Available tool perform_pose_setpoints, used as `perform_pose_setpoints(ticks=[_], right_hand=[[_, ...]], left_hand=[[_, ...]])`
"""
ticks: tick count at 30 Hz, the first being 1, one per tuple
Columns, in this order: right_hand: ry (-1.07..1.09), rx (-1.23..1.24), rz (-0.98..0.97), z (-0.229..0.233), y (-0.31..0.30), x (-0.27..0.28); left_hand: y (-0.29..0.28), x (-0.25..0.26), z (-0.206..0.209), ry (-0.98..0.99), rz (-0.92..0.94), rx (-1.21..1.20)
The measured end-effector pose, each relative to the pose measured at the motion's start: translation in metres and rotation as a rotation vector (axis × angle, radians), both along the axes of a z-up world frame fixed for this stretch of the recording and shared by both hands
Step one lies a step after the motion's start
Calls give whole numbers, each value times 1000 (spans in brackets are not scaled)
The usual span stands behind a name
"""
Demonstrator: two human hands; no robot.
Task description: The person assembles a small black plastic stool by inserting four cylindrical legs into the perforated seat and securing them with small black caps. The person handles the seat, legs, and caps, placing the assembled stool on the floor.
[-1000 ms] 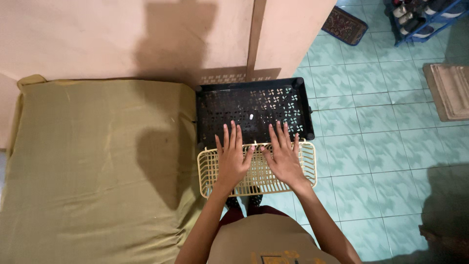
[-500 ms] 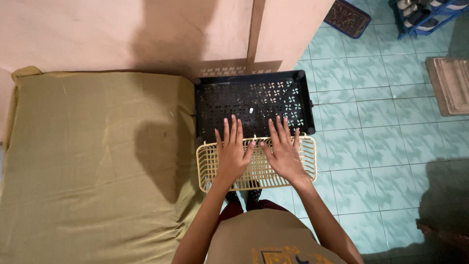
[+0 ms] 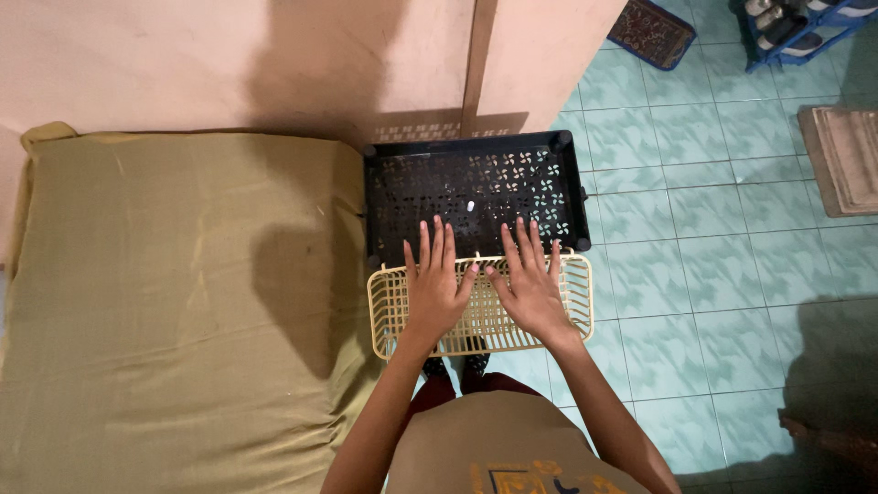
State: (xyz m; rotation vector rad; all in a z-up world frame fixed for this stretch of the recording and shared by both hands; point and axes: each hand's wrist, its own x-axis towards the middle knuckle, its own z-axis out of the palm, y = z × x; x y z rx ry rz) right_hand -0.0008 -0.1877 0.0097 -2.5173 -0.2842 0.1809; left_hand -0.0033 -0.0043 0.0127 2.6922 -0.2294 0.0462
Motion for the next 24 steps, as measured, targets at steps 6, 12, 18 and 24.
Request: perform_pose_setpoints(ticks=[6, 12, 18, 24], right_hand=[[4, 4, 2, -2, 0, 0], [-31, -57, 2, -7, 1, 1], [-55, -31, 5, -9, 1, -1], [-49, -38, 1, -9, 2, -1]], left_hand=[[1, 0, -2, -9, 3, 15], [1, 0, -2, -23, -2, 23], [1, -1, -4, -46, -6, 29], [1, 0, -5, -37, -5, 52]])
